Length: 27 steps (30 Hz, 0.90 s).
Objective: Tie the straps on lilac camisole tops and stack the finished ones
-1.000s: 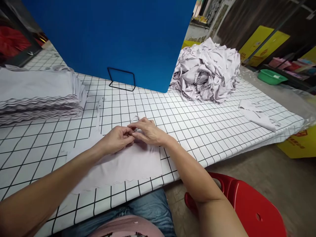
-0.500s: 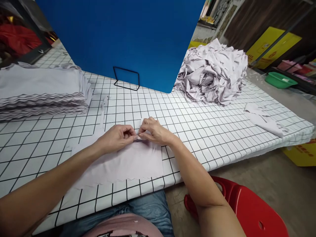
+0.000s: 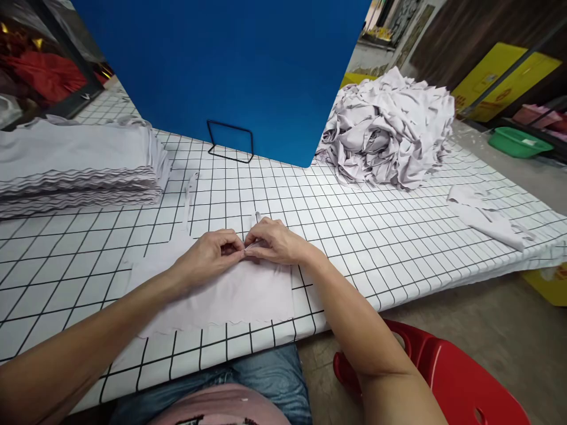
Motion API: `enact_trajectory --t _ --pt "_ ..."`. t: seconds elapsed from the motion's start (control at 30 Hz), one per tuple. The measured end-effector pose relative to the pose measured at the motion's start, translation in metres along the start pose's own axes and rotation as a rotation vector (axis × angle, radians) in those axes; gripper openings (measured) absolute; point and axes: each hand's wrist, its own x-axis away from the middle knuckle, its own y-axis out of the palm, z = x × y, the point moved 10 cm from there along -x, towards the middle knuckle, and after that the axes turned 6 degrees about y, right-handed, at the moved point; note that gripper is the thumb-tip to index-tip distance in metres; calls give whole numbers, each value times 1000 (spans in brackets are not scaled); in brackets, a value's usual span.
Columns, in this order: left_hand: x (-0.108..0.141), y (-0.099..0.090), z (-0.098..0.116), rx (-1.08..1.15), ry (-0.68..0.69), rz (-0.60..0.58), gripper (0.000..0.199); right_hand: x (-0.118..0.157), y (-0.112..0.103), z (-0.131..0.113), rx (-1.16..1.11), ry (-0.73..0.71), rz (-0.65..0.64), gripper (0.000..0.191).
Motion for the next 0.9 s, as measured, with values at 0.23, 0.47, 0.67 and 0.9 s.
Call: enact_trajectory --t 0.23,0.47,0.67,0.9 --pt "3 -2 -6 -30 -20 -24 16 -2 1 1 -8 25 14 12" --pt "4 9 -3 -193 56 -38 12 -2 10 -3 11 16 -50 10" --pt "3 11 -6 -160 -2 7 10 -3 11 -4 18 27 -61 10" --pt "3 15 -5 -213 -32 -47 16 -2 8 -9 -4 -67 -23 9"
